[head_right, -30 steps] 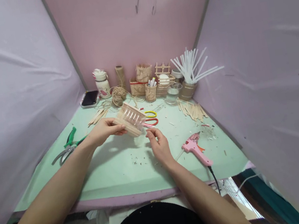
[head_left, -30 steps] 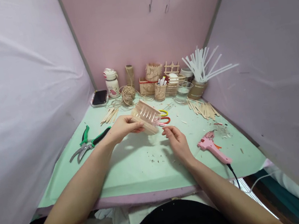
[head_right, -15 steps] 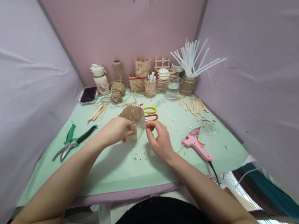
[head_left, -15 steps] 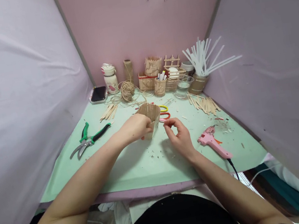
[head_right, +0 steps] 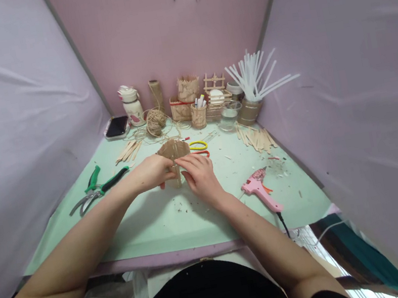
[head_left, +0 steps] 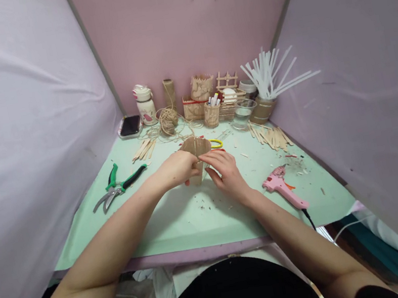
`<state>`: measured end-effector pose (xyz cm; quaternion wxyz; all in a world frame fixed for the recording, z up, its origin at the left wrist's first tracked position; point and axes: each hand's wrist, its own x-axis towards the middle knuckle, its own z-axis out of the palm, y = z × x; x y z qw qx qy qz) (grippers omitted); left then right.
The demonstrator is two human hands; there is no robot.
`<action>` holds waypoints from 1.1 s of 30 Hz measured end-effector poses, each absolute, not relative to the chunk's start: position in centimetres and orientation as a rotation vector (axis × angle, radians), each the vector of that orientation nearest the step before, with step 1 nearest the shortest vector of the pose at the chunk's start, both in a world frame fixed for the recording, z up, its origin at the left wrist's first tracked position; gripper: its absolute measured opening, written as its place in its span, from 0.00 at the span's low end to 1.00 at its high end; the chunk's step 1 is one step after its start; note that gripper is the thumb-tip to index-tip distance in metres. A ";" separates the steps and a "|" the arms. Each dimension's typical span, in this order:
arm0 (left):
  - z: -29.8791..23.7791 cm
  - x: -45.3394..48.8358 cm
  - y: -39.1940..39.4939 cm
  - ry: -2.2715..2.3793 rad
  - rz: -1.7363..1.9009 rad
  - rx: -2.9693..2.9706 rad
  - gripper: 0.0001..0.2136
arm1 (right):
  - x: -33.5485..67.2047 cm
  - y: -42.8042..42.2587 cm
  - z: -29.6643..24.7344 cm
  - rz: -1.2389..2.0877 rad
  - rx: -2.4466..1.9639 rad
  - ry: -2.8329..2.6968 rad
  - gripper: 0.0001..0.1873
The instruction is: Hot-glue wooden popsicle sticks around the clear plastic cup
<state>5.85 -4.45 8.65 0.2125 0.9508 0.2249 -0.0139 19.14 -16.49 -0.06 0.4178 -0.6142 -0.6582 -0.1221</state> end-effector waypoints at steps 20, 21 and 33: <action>8.6 5.8 -4.3 0.637 -0.054 2.663 0.07 | 18.4 -16.6 -0.4 -0.504 -1.633 -1.697 0.19; 8.6 5.7 -4.3 0.632 -0.055 2.659 0.07 | 18.5 -16.6 -0.4 -0.496 -1.647 -1.699 0.20; 8.6 4.8 -4.4 0.545 -0.024 2.803 0.08 | 19.1 -17.3 -1.5 -0.178 -1.649 -1.454 0.12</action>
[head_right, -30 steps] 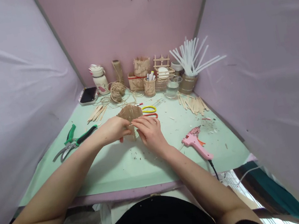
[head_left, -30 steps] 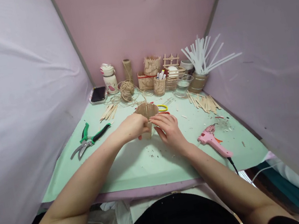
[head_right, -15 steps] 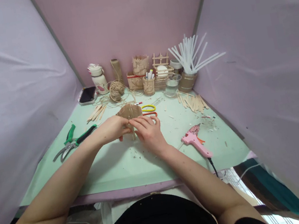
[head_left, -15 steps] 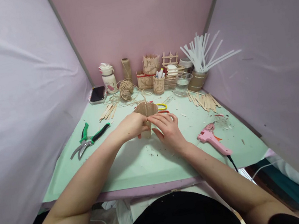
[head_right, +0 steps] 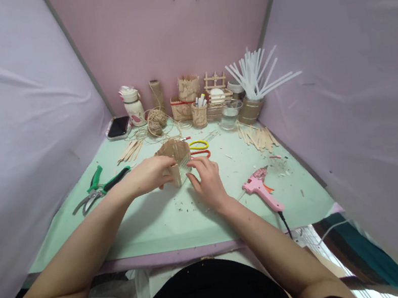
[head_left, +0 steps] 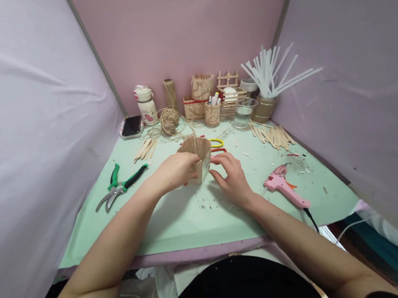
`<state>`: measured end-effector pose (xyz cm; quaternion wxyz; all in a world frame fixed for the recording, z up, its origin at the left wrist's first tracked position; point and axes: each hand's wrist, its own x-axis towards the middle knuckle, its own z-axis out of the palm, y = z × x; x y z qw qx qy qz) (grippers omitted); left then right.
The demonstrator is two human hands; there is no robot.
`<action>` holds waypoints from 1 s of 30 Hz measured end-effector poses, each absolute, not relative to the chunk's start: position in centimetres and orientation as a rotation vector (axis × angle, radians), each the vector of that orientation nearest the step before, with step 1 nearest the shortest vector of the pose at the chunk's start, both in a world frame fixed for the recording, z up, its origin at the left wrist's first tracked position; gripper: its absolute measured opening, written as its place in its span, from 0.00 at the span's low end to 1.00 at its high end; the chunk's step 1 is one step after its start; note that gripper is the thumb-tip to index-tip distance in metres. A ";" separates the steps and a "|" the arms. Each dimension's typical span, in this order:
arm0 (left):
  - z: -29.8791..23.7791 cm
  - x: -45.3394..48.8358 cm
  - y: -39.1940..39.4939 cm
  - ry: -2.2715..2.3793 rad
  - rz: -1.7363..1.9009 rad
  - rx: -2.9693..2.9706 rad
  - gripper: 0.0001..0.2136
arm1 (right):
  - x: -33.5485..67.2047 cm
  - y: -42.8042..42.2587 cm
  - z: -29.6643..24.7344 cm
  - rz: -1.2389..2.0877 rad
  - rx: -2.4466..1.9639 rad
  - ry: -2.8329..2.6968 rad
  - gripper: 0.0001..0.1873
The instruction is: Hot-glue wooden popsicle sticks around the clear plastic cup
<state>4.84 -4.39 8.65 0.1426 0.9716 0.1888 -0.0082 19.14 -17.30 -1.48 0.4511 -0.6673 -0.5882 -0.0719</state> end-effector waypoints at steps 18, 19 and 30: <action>9.9 6.3 -4.5 0.649 -0.200 2.706 0.07 | 17.6 -16.8 -1.7 0.028 -1.947 -1.654 0.08; 9.8 6.3 -4.4 0.656 -0.195 2.700 0.07 | 17.5 -16.8 -1.7 0.016 -1.955 -1.660 0.08; 9.5 6.1 -4.4 0.663 -0.186 2.676 0.06 | 17.4 -16.9 -1.8 -0.094 -1.956 -1.690 0.09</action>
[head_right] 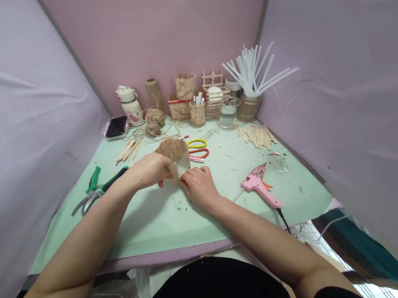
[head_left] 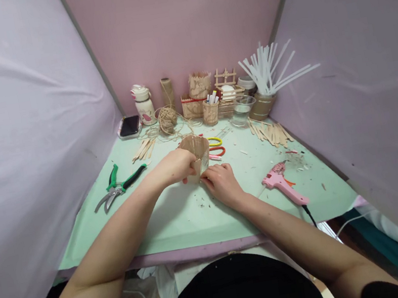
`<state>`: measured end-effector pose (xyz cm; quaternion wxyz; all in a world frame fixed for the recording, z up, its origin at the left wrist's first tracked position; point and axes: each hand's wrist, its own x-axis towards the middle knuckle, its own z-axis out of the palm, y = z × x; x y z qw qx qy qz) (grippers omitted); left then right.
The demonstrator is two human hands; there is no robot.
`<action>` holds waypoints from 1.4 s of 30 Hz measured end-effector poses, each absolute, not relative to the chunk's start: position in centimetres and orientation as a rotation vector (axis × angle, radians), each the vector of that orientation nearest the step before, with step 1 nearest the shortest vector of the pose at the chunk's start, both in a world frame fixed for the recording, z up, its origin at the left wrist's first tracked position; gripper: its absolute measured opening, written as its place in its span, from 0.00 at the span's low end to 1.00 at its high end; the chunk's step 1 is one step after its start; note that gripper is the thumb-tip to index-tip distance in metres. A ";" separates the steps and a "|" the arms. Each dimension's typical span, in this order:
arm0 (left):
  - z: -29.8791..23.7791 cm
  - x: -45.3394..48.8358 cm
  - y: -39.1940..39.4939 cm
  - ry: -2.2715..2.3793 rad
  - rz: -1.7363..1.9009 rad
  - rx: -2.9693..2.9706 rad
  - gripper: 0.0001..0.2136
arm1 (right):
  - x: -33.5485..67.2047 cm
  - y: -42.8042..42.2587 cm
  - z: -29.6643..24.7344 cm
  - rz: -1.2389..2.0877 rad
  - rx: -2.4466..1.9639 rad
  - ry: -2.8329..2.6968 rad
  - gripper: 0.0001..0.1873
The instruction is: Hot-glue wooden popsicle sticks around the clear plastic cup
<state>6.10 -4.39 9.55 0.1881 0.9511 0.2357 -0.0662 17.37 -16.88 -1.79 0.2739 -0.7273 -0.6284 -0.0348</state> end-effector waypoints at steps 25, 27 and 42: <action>8.2 4.5 -4.4 0.525 0.185 2.711 0.06 | 19.0 -15.9 1.2 -0.191 -1.430 -1.559 0.09; 8.0 4.4 -4.4 0.519 0.215 2.687 0.06 | 19.1 -15.7 0.9 -0.201 -1.424 -1.558 0.07; 7.1 4.5 -4.0 0.448 0.245 2.682 0.04 | 19.4 -14.9 -0.5 -0.205 -1.416 -1.624 0.10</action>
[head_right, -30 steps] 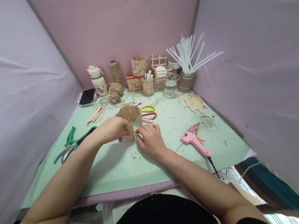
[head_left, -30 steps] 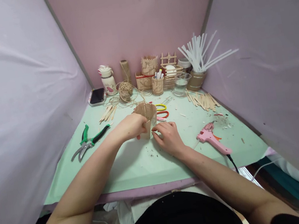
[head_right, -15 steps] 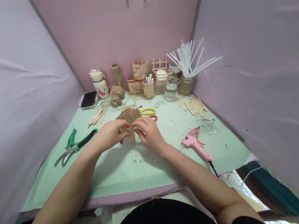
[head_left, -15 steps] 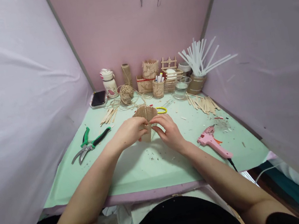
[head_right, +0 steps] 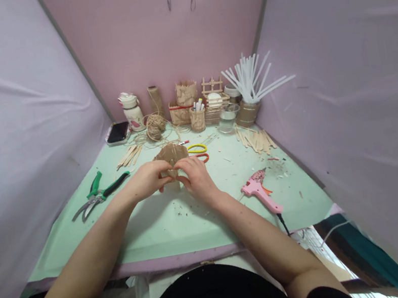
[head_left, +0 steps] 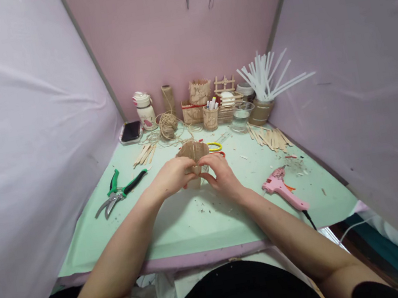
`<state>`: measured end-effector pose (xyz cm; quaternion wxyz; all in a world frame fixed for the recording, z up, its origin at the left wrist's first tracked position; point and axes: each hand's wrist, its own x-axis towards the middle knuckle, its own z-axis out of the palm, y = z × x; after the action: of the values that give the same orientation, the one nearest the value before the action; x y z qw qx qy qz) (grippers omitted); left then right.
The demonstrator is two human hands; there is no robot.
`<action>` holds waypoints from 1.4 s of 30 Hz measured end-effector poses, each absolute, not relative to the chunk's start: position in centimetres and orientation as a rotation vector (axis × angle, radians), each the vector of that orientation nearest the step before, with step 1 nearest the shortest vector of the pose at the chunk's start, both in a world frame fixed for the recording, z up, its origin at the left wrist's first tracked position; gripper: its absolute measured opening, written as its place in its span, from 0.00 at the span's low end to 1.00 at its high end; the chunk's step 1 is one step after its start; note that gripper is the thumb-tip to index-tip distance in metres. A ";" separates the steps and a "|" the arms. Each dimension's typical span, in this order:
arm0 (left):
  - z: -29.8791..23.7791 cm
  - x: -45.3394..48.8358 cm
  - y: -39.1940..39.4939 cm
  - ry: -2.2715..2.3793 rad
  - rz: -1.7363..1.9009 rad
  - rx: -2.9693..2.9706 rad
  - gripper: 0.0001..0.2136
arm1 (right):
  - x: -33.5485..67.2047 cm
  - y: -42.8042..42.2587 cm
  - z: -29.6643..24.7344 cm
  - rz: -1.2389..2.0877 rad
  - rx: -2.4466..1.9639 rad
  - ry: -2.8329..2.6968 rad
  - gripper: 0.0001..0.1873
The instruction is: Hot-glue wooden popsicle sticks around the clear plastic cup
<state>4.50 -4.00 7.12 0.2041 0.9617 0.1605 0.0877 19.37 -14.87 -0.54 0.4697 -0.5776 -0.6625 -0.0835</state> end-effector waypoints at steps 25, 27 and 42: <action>6.8 4.6 -3.7 0.448 0.252 2.631 0.04 | 19.6 -15.6 -0.4 -0.175 -1.441 -1.716 0.18; 6.7 4.6 -3.7 0.449 0.258 2.636 0.04 | 19.7 -15.6 -0.5 -0.182 -1.424 -1.725 0.18; 6.8 3.6 -2.9 0.343 0.271 2.723 0.06 | 19.9 -16.0 -1.0 -0.113 -1.385 -1.404 0.33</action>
<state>3.57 -2.94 6.80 0.1909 0.9692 0.1222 0.0965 19.86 -15.95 -1.04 0.5505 -0.5853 -0.5933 -0.0478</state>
